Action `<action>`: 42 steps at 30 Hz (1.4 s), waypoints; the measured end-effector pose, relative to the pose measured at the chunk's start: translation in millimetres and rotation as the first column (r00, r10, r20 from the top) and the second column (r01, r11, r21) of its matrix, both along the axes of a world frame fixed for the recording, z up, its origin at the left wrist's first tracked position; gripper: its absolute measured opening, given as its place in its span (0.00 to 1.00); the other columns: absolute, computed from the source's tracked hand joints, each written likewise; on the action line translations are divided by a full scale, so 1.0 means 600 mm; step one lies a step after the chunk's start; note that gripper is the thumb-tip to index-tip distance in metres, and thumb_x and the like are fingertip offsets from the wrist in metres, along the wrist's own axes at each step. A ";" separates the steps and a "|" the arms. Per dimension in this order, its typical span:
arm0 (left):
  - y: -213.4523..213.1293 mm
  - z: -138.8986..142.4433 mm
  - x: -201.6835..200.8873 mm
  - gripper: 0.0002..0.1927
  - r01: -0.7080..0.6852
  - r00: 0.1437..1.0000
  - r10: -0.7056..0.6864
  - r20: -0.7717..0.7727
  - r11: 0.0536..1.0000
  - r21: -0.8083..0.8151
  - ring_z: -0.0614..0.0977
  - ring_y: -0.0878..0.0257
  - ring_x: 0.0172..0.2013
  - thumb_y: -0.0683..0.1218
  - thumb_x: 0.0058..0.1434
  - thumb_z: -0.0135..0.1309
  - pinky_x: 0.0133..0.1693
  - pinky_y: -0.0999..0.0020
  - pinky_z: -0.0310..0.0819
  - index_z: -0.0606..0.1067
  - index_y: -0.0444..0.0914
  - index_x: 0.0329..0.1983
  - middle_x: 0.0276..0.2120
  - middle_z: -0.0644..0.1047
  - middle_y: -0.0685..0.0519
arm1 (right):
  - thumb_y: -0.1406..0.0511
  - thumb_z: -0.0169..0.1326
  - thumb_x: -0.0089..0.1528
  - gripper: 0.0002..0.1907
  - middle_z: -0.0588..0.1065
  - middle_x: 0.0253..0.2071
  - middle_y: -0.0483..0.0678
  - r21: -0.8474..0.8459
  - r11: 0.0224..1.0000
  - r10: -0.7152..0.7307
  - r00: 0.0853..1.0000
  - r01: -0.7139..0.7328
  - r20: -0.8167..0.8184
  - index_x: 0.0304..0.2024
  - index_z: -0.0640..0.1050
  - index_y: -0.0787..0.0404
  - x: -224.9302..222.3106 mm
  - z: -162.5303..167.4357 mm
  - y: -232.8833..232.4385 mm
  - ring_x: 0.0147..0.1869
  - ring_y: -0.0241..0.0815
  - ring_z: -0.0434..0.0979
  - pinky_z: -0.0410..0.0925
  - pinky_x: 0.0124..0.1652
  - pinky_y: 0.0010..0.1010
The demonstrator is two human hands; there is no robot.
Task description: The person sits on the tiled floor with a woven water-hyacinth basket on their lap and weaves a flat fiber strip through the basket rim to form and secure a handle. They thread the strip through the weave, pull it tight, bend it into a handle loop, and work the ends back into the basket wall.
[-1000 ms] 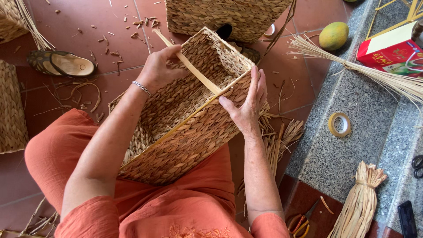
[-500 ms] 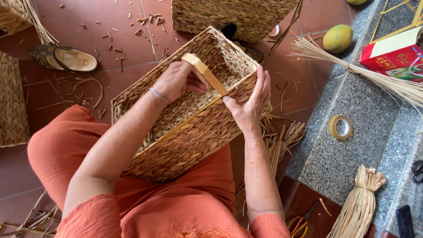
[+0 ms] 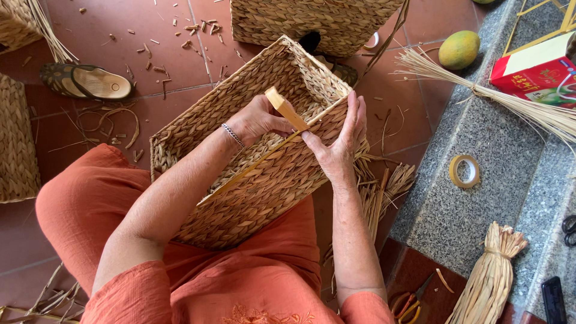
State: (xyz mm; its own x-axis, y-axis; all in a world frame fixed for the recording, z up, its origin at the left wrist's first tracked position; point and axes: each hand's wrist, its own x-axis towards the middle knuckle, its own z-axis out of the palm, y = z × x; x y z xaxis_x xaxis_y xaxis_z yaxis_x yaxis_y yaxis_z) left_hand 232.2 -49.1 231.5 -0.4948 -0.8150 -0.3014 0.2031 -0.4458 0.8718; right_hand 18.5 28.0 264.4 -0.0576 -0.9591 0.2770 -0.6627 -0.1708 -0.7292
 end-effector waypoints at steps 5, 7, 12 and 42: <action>-0.018 -0.011 -0.014 0.17 0.046 0.995 -0.041 0.094 0.998 -0.052 0.86 0.61 0.33 0.34 0.50 0.68 0.33 0.66 0.85 0.75 0.34 0.42 0.35 0.83 0.48 | 0.53 0.74 0.54 0.63 0.43 0.81 0.60 -0.012 1.000 0.007 1.000 -0.007 0.004 0.80 0.47 0.45 -0.006 -0.004 -0.004 0.85 0.62 0.41 0.45 0.76 0.63; -0.022 -0.017 -0.021 0.16 0.077 0.990 -0.065 0.127 0.992 -0.099 0.85 0.62 0.33 0.34 0.50 0.67 0.34 0.67 0.85 0.77 0.34 0.41 0.35 0.83 0.49 | 0.53 0.74 0.53 0.63 0.43 0.81 0.61 -0.019 1.000 0.009 1.000 -0.009 -0.002 0.80 0.47 0.45 -0.006 -0.005 -0.005 0.85 0.62 0.41 0.45 0.76 0.63; -0.016 -0.013 -0.027 0.16 0.074 0.989 -0.037 0.146 0.963 -0.261 0.84 0.66 0.37 0.35 0.53 0.71 0.39 0.71 0.84 0.78 0.34 0.42 0.38 0.83 0.52 | 0.52 0.74 0.54 0.63 0.42 0.81 0.61 -0.009 1.000 0.004 1.000 -0.004 0.021 0.80 0.47 0.44 -0.001 -0.002 -0.002 0.84 0.63 0.41 0.46 0.75 0.63; -0.019 0.018 0.002 0.11 0.286 0.939 -0.263 0.222 0.955 -0.081 0.80 0.69 0.28 0.44 0.60 0.65 0.31 0.72 0.77 0.81 0.33 0.43 0.31 0.82 0.54 | 0.56 0.74 0.55 0.62 0.41 0.81 0.61 -0.041 0.999 0.029 0.999 -0.028 0.020 0.80 0.47 0.43 -0.005 0.019 0.005 0.85 0.62 0.41 0.47 0.76 0.62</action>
